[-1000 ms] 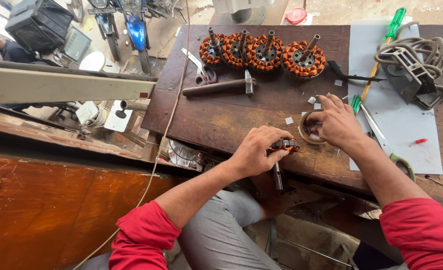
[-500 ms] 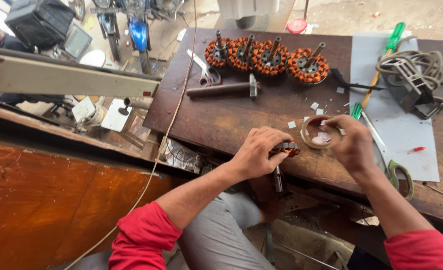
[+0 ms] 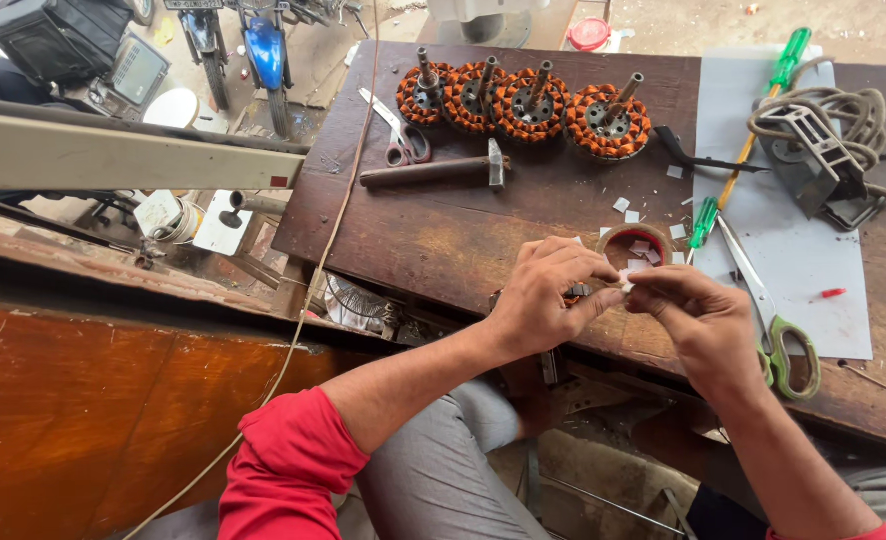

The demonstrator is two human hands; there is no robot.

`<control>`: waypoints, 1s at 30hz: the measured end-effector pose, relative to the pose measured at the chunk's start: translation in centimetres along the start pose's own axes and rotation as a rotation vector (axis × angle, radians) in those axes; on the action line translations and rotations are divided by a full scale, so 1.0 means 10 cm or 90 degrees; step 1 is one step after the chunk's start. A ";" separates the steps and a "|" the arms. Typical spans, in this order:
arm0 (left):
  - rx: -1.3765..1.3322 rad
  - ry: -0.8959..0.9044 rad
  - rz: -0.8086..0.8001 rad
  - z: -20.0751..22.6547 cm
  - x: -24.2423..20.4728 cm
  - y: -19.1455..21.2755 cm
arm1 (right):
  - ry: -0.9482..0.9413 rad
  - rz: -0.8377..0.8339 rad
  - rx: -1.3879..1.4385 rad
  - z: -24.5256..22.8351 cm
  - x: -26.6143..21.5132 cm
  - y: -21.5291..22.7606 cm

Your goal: The person inserts small white insulating paper pieces into the slots of a copper-wound motor stator. They use a green-handled screwdriver to press the paper into place and rotate the stator to access different slots. The person repeats this process for multiple slots on the stator.

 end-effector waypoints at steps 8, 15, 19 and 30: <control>-0.231 0.059 -0.056 -0.14 0.09 -0.05 | -0.128 -0.017 0.336 0.25 0.02 -0.10; -0.216 0.042 -0.034 -0.14 0.08 -0.01 | -0.110 0.004 0.272 0.27 -0.02 -0.14; -0.172 0.021 -0.025 -0.11 0.05 0.02 | -0.125 -0.002 0.141 0.14 -0.03 -0.14; -0.143 0.003 -0.054 -0.05 0.04 0.04 | -0.133 -0.014 0.106 0.09 -0.04 -0.12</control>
Point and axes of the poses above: each hand's wrist, its own x-axis towards the middle knuckle, its own y-axis out of the back of the hand, z = x × y, the point moved 8 cm from there along x, towards the middle knuckle, and after that the axes turned 4 degrees about y, right-handed, at the moved point
